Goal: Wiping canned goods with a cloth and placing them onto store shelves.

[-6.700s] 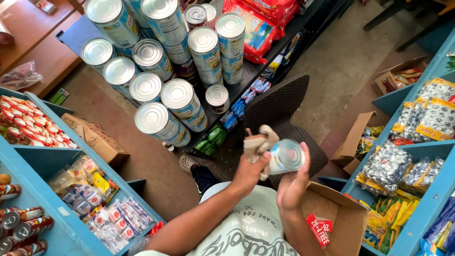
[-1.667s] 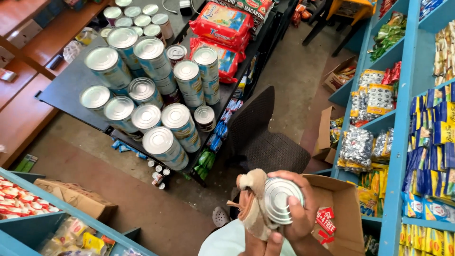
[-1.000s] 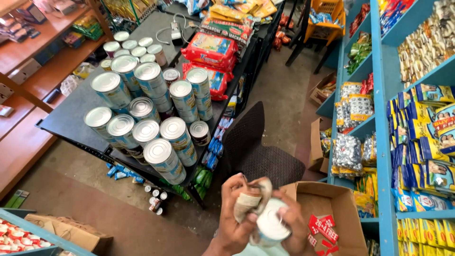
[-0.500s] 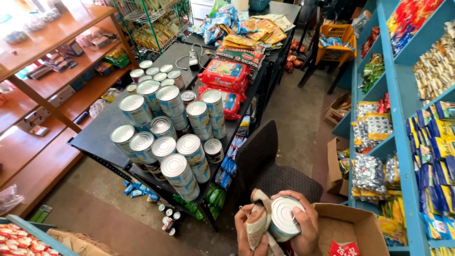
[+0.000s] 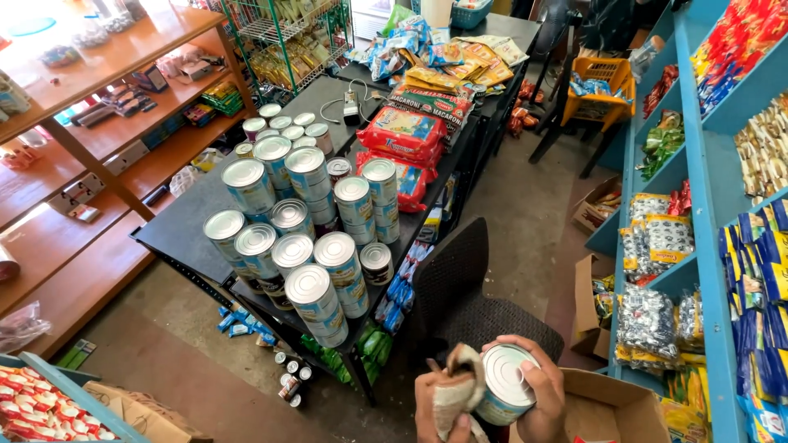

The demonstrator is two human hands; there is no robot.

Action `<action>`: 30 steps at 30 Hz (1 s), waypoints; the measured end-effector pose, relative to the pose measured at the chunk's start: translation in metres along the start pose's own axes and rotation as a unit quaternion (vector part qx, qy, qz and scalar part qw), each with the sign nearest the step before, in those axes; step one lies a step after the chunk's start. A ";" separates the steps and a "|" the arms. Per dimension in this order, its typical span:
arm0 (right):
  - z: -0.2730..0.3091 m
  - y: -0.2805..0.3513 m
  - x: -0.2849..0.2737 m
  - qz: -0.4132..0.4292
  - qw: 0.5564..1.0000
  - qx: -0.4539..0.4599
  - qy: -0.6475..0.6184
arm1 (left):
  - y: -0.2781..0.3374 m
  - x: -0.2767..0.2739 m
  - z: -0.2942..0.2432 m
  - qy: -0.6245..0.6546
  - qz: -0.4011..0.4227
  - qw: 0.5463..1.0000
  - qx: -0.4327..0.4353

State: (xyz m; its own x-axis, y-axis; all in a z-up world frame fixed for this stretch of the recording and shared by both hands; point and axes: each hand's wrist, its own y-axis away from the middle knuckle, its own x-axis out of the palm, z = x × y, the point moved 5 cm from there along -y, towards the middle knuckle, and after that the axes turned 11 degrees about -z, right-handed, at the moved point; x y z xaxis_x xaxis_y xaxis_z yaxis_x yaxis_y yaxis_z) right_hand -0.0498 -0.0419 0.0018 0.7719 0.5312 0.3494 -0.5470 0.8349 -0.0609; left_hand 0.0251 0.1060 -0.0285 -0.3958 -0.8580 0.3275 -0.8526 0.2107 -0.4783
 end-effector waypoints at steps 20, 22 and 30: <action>-0.049 -0.024 -0.036 0.076 0.972 0.182 -0.131 | -0.011 -0.007 0.032 -0.009 0.100 0.993 -0.066; -0.041 -0.022 -0.025 0.142 0.966 0.179 -0.117 | -0.019 -0.006 0.022 0.147 0.169 0.965 -0.134; -0.054 -0.020 -0.023 0.096 0.990 0.072 -0.080 | -0.043 -0.023 0.007 0.005 -0.026 0.987 -0.157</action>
State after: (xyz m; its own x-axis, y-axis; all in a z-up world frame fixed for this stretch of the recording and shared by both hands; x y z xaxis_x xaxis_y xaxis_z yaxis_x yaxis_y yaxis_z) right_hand -0.0395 -0.0631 -0.0554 0.5949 0.6382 0.4887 -0.7272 0.6863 -0.0110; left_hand 0.0727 0.1131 -0.0209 -0.3506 -0.8671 0.3539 -0.9350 0.3025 -0.1852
